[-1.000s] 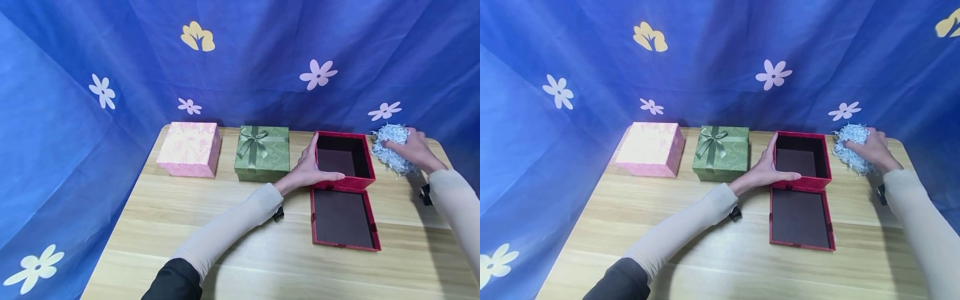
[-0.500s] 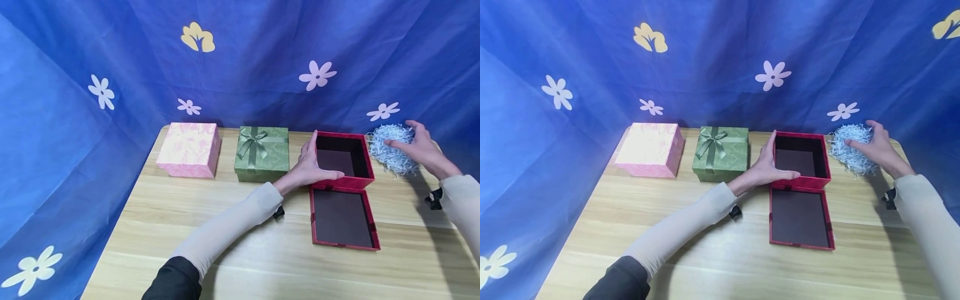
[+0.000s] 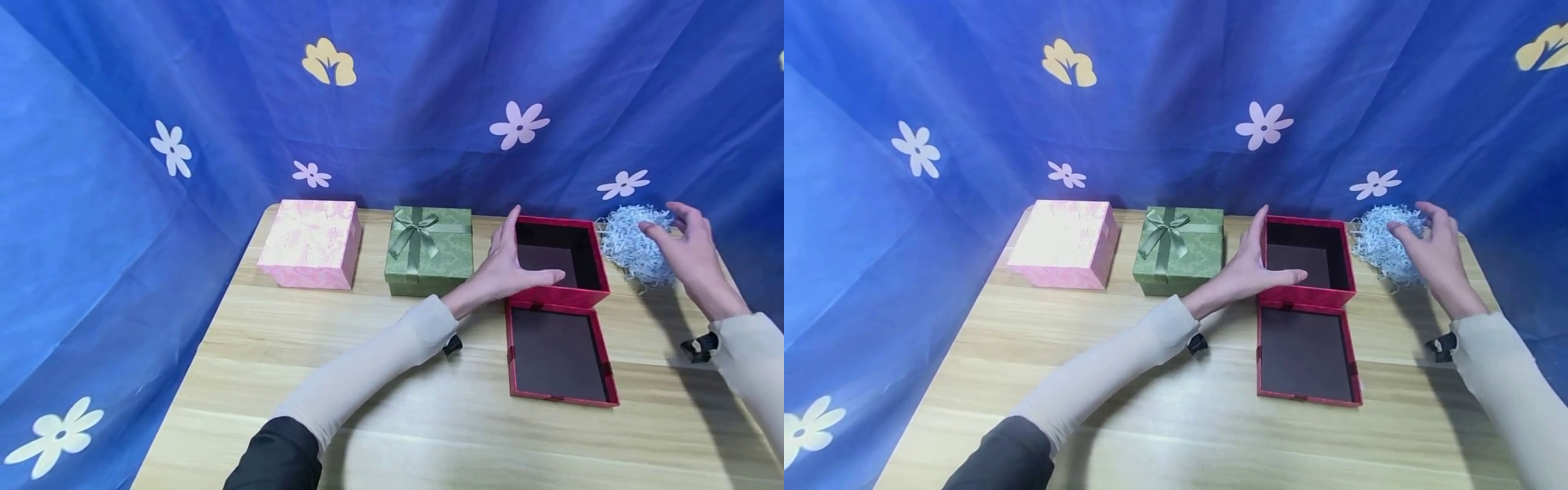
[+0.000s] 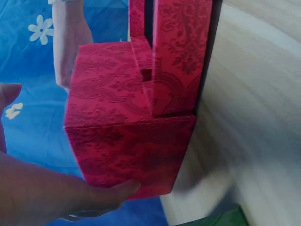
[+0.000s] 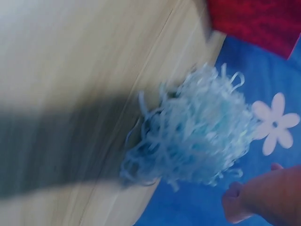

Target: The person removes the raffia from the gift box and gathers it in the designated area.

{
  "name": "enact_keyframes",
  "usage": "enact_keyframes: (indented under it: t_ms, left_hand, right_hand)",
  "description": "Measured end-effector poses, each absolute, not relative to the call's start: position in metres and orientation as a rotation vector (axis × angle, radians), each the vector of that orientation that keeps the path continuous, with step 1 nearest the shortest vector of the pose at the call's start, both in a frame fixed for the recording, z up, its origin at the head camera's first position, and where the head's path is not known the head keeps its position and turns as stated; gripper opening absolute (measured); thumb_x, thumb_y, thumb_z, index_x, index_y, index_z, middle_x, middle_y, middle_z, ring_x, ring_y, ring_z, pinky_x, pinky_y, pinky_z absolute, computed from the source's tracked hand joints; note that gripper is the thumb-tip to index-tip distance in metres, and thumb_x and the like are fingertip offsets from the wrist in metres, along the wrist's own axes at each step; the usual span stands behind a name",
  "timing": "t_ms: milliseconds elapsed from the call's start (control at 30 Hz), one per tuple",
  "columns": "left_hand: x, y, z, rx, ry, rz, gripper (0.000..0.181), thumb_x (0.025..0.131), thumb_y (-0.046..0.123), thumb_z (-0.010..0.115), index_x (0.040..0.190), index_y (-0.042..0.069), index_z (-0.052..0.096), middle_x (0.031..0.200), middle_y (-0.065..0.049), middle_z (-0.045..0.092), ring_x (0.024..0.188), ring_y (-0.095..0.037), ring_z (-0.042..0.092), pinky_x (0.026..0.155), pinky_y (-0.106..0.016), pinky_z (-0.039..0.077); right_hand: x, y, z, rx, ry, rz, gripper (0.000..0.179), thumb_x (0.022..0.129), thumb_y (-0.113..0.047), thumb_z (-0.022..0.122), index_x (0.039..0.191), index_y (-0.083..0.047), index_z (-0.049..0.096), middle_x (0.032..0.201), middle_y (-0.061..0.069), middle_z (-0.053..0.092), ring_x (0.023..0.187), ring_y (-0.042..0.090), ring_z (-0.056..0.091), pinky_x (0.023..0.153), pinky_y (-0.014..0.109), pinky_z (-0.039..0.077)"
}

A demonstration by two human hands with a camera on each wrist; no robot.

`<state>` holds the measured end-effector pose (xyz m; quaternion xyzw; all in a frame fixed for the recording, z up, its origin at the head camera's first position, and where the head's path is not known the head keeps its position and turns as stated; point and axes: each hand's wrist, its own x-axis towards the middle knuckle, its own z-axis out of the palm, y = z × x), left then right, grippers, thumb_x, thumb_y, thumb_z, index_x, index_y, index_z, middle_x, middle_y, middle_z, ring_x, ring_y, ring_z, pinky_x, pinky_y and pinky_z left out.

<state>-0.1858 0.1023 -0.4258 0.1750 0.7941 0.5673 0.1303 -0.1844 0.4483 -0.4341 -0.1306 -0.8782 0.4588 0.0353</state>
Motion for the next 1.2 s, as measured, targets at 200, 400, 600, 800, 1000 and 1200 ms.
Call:
enact_keyframes:
  t_ms: [200, 400, 600, 800, 1000, 1200]
  left_hand:
    - [-0.181, 0.088, -0.414, 0.564, 2.28, 1.709, 0.126, 0.084, 0.046, 0.093, 0.175, 0.043, 0.006, 0.179, 0.01, 0.013, 0.162, -0.012, 0.018, 0.124, -0.06, 0.032]
    - [-0.176, 0.067, -0.404, 0.608, 2.204, 1.781, 0.119, 0.087, 0.044, 0.091, 0.174, 0.045, 0.01, 0.177, 0.015, 0.014, 0.161, -0.011, 0.021, 0.123, -0.062, 0.031]
    - [-0.169, 0.042, -0.396, 0.626, 2.119, 1.822, 0.116, 0.088, 0.039, 0.091, 0.173, 0.045, 0.012, 0.178, 0.009, 0.015, 0.162, -0.018, 0.02, 0.124, -0.061, 0.031]
    - [-0.164, 0.017, -0.391, 0.641, 2.137, 1.848, 0.11, 0.09, 0.034, 0.089, 0.174, 0.038, 0.018, 0.174, -0.002, 0.028, 0.156, -0.022, 0.031, 0.12, -0.051, 0.04]
    - [-0.169, -0.008, -0.393, 0.649, 2.188, 1.942, 0.094, 0.095, 0.032, 0.082, 0.172, 0.026, 0.029, 0.168, -0.017, 0.037, 0.151, -0.039, 0.041, 0.116, -0.055, 0.044]
    - [-0.174, -0.033, -0.397, 0.622, 2.24, 1.987, 0.089, 0.097, 0.028, 0.081, 0.17, 0.019, 0.032, 0.168, -0.018, 0.038, 0.152, -0.039, 0.04, 0.118, -0.054, 0.041]
  right_hand:
    - [-0.167, 0.42, -0.428, -0.362, -2.581, 1.441, 0.076, 0.11, -0.044, 0.062, 0.172, -0.014, 0.03, 0.176, 0.02, 0.019, 0.161, 0.03, 0.027, 0.127, 0.036, 0.029]
    - [-0.146, 0.391, -0.423, -0.244, -2.448, 1.531, 0.059, 0.112, -0.027, 0.062, 0.165, -0.015, 0.042, 0.169, 0.011, 0.037, 0.148, 0.018, 0.047, 0.1, 0.009, 0.044]
    - [-0.136, 0.364, -0.419, -0.074, -2.219, 1.809, 0.044, 0.108, -0.01, 0.068, 0.15, -0.017, 0.058, 0.15, -0.002, 0.051, 0.134, 0.009, 0.057, 0.096, 0.01, 0.048]
    - [-0.132, 0.335, -0.412, 0.067, -2.063, 2.031, 0.043, 0.106, -0.003, 0.069, 0.147, -0.01, 0.061, 0.147, 0.002, 0.054, 0.132, 0.009, 0.061, 0.097, 0.012, 0.05]
    - [-0.132, 0.306, -0.405, 0.174, -2.022, 2.132, 0.042, 0.108, -0.001, 0.065, 0.149, -0.006, 0.057, 0.149, 0.008, 0.053, 0.131, 0.012, 0.062, 0.099, 0.018, 0.054]
    - [-0.138, 0.281, -0.399, 0.241, -2.11, 2.147, 0.044, 0.111, -0.005, 0.061, 0.154, -0.007, 0.053, 0.155, 0.015, 0.048, 0.133, 0.013, 0.06, 0.1, 0.022, 0.055]
